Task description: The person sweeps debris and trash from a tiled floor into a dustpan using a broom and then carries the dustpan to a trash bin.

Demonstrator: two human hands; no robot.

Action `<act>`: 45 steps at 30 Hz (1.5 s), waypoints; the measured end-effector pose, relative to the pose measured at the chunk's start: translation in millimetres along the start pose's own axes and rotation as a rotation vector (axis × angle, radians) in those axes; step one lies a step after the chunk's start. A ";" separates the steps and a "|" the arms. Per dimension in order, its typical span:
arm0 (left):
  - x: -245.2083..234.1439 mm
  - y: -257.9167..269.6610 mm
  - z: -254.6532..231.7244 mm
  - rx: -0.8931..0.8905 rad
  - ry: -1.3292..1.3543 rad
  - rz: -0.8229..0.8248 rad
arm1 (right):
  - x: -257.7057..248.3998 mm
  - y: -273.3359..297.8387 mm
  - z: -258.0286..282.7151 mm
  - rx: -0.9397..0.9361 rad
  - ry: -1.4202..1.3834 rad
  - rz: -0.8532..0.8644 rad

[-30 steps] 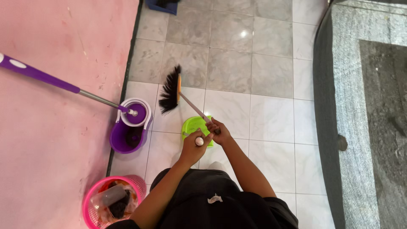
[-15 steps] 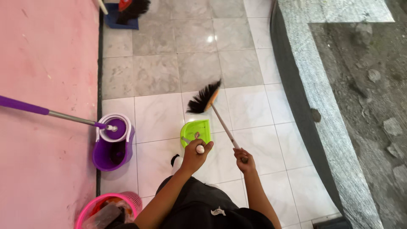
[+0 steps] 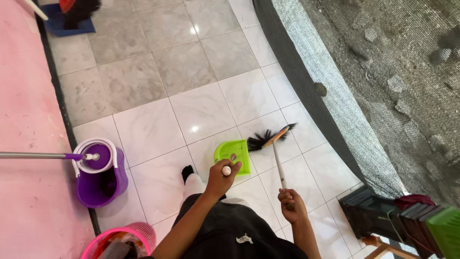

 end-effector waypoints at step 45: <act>97.8 -43.2 -18.1 0.158 -0.189 0.648 | -82.2 -17.3 -61.2 -0.309 -0.874 0.079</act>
Point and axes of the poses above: each hand's wrist, its own y-axis away from the middle knuckle, its own x-axis out of the palm, z = x × y, the point moved 10 cm from there along -y, towards the middle knuckle, and after that the axes turned 1 degree about -z, right-handed, at the moved point
